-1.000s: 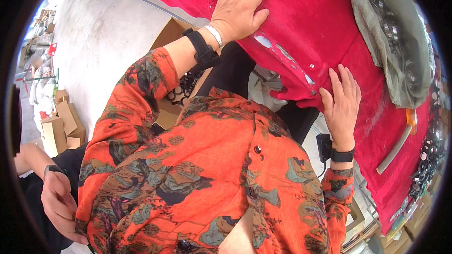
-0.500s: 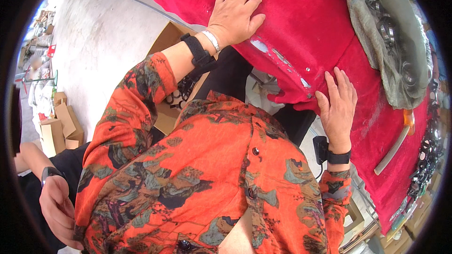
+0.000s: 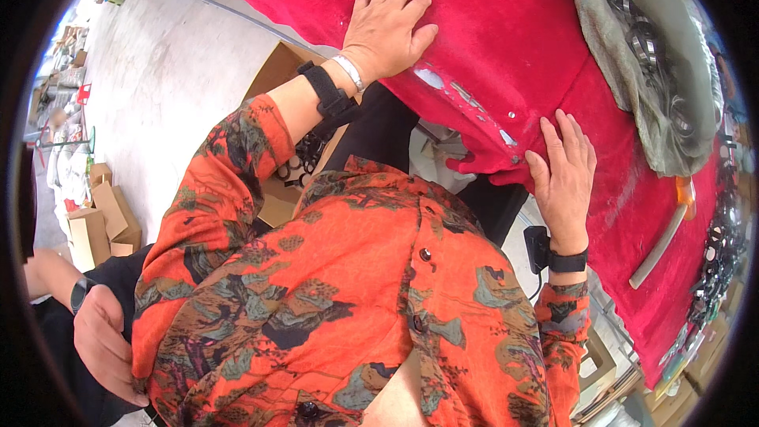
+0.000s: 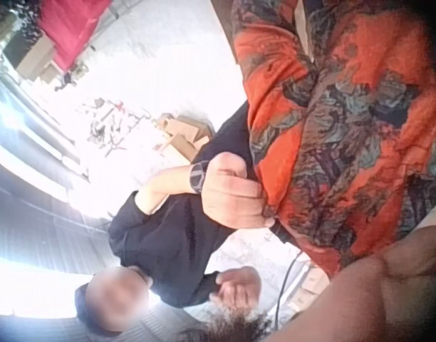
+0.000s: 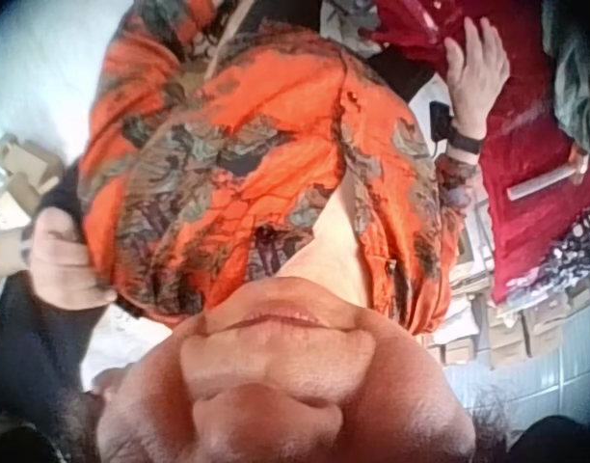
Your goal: The person is using a mallet and hands to assemble small plastic or metal ring-like components at a workstation.
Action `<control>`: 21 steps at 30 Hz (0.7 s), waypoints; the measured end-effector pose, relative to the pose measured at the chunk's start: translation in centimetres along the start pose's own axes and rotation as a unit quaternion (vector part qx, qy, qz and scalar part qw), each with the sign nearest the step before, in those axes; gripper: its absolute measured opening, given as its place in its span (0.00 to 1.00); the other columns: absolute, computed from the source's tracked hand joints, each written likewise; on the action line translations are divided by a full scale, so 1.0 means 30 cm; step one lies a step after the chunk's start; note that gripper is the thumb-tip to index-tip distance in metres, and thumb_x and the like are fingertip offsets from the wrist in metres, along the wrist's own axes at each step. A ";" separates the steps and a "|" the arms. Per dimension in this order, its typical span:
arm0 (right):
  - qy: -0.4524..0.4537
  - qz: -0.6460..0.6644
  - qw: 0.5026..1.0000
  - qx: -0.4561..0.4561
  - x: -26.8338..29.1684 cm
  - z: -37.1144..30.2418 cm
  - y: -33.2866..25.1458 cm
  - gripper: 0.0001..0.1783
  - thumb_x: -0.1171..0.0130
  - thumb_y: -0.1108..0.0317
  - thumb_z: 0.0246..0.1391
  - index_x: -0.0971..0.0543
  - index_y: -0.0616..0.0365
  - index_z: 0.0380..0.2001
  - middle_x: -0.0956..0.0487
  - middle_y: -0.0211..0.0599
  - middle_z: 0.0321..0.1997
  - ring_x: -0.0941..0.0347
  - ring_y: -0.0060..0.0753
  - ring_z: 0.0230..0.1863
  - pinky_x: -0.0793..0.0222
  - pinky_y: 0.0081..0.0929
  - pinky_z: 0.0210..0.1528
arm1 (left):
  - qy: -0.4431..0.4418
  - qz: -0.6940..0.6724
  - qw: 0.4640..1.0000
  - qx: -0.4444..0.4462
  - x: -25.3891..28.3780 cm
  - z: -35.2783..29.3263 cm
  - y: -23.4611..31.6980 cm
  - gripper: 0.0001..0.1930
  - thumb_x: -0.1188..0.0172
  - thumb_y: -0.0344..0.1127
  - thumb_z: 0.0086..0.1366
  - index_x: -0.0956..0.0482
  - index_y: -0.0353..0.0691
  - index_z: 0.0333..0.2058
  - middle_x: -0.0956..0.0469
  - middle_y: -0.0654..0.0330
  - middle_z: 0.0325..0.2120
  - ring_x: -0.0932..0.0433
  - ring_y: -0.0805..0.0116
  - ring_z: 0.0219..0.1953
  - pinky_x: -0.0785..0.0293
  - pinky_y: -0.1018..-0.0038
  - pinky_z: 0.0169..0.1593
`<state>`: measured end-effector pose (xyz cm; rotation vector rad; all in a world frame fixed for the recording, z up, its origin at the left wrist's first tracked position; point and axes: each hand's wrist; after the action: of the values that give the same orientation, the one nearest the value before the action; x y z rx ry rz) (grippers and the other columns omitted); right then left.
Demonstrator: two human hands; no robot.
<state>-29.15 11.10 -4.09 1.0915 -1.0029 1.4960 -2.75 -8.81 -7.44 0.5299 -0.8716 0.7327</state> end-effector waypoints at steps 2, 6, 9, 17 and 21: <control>-0.001 0.000 1.000 0.000 -0.002 0.000 0.001 0.26 0.47 0.54 0.60 0.28 0.55 0.58 0.34 0.43 0.65 0.40 0.49 0.66 0.48 0.44 0.66 | 0.009 0.004 1.000 -0.001 -0.005 -0.002 -0.003 0.22 0.44 0.49 0.60 0.22 0.44 0.49 0.27 0.55 0.52 0.33 0.56 0.58 0.40 0.56 0.59; 0.001 -0.003 1.000 -0.001 -0.005 0.005 0.002 0.26 0.46 0.54 0.59 0.28 0.55 0.57 0.33 0.44 0.65 0.39 0.49 0.65 0.48 0.44 0.66 | 0.011 0.007 1.000 -0.001 -0.009 0.002 -0.003 0.22 0.44 0.49 0.60 0.22 0.44 0.48 0.27 0.55 0.52 0.32 0.56 0.58 0.39 0.56 0.58; 0.007 0.001 1.000 -0.003 -0.002 0.011 0.002 0.26 0.44 0.55 0.58 0.27 0.56 0.57 0.33 0.44 0.65 0.39 0.49 0.65 0.47 0.45 0.66 | 0.024 -0.001 1.000 -0.002 -0.011 0.010 -0.007 0.20 0.43 0.48 0.59 0.21 0.44 0.47 0.26 0.57 0.50 0.31 0.57 0.56 0.38 0.58 0.58; 0.061 0.109 0.992 -0.014 -0.004 0.007 0.000 0.21 0.40 0.58 0.55 0.23 0.57 0.50 0.26 0.44 0.57 0.34 0.48 0.62 0.42 0.44 0.63 | -0.061 -0.425 0.891 0.151 0.025 0.000 -0.087 0.13 0.44 0.42 0.64 0.20 0.40 0.41 0.20 0.58 0.44 0.22 0.65 0.48 0.27 0.63 0.51; -0.036 0.340 0.938 -0.055 0.109 0.028 0.104 0.18 0.43 0.61 0.59 0.22 0.63 0.47 0.21 0.50 0.49 0.27 0.48 0.56 0.32 0.38 0.56 | -0.165 -0.696 0.656 0.241 0.355 0.146 -0.172 0.12 0.48 0.39 0.69 0.21 0.38 0.40 0.19 0.55 0.38 0.19 0.65 0.39 0.23 0.69 0.46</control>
<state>-32.44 10.55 -0.91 0.7476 -1.6032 1.9154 3.61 -11.34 3.15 1.5909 -0.3327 -0.6389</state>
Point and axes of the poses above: each hand's wrist, its own z-axis towards the middle knuckle, its own x-axis out of the back of the hand, y = z × x
